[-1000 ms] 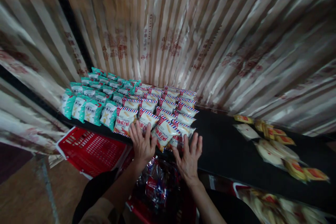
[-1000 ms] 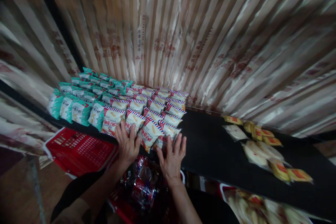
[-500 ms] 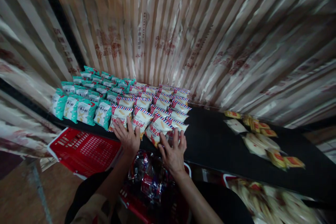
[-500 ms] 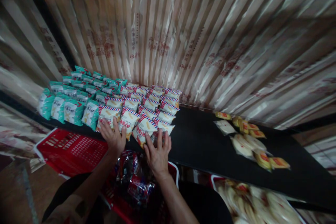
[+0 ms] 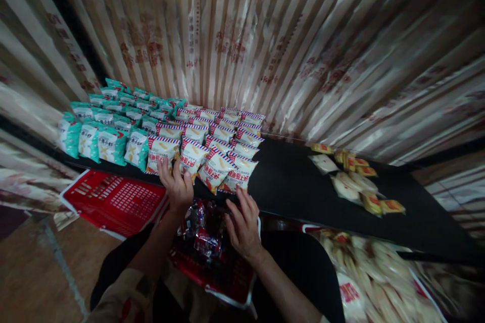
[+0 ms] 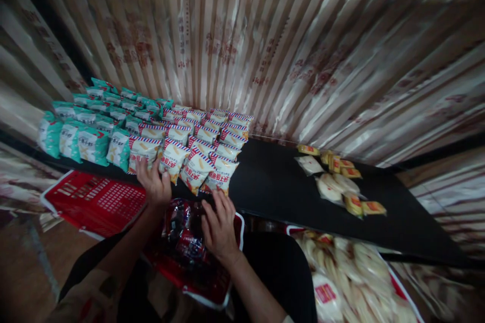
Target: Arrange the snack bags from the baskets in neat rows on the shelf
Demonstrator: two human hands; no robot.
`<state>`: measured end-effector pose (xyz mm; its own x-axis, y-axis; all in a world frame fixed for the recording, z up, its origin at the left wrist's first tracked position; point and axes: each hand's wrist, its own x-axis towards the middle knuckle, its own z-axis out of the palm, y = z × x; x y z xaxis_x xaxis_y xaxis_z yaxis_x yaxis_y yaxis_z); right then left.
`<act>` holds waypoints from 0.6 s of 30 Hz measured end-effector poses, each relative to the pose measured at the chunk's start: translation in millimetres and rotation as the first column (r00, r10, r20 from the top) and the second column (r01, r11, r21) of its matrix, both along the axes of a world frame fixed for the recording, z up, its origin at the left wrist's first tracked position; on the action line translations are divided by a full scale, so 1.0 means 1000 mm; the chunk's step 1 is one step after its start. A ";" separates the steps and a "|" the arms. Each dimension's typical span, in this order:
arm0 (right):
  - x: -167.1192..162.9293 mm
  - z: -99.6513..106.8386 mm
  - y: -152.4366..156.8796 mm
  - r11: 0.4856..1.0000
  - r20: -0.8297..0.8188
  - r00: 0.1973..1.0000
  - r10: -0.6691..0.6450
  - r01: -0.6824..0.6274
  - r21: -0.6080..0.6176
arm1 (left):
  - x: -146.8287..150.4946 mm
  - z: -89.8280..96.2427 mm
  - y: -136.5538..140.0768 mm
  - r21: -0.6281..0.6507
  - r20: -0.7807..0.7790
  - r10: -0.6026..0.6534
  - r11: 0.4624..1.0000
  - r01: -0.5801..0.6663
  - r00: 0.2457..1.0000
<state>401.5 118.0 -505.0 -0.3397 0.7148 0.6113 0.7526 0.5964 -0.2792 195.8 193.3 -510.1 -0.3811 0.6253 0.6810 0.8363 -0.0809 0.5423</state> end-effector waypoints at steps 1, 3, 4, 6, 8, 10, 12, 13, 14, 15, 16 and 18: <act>0.003 -0.005 -0.010 0.997 -0.006 0.998 0.062 -0.062 -0.036 | 0.002 0.001 -0.007 0.034 -0.006 -0.047 0.998 0.047 0.999; 0.008 -0.019 -0.027 0.971 -0.012 0.988 0.156 -0.156 -0.179 | 0.010 -0.001 -0.027 0.032 -0.026 -0.202 0.979 0.203 0.979; 0.011 -0.028 -0.034 0.947 -0.015 0.987 0.162 -0.160 -0.279 | 0.016 -0.004 -0.040 -0.027 -0.039 -0.310 0.951 0.309 0.950; 0.016 -0.049 -0.042 0.869 -0.008 0.998 0.066 -0.061 -0.491 | 0.031 -0.015 -0.066 -0.262 -0.032 -0.523 0.826 0.498 0.851; 0.020 -0.069 -0.044 0.742 0.047 0.996 -0.081 0.092 -0.664 | 0.046 -0.030 -0.091 -0.578 0.055 -0.620 0.620 0.531 0.783; 0.023 -0.087 -0.043 0.590 0.104 0.987 -0.123 0.156 -0.792 | 0.057 -0.047 -0.108 -0.835 0.164 -0.524 0.378 0.401 0.836; 0.022 -0.100 -0.043 0.431 0.094 0.987 -0.128 0.141 -0.891 | 0.061 -0.063 -0.118 -0.944 0.179 -0.363 0.199 0.264 0.914; 0.021 -0.106 -0.043 0.363 0.064 0.986 -0.154 0.117 -0.924 | 0.061 -0.070 -0.121 -0.962 0.170 -0.305 0.154 0.225 0.937; 0.019 -0.110 -0.044 0.309 0.024 0.980 -0.198 0.086 -0.947 | 0.061 -0.075 -0.122 -0.970 0.164 -0.268 0.132 0.204 0.949; 0.017 -0.115 -0.044 0.269 -0.014 0.967 -0.254 0.057 -0.961 | 0.061 -0.080 -0.123 -0.972 0.164 -0.246 0.124 0.198 0.955; 0.015 -0.118 -0.045 0.241 -0.047 0.949 -0.312 0.031 -0.970 | 0.061 -0.084 -0.123 -0.974 0.168 -0.227 0.114 0.198 0.959; 0.012 -0.124 -0.047 0.209 -0.097 0.911 -0.400 -0.013 -0.978 | 0.063 -0.088 -0.123 -0.974 0.178 -0.193 0.105 0.200 0.965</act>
<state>413.3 70.9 -628.8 -0.0670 0.8308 -0.5525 0.5632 -0.4256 -0.7083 258.8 70.1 -598.1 -0.1276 0.8035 -0.5815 0.8825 0.3596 0.3033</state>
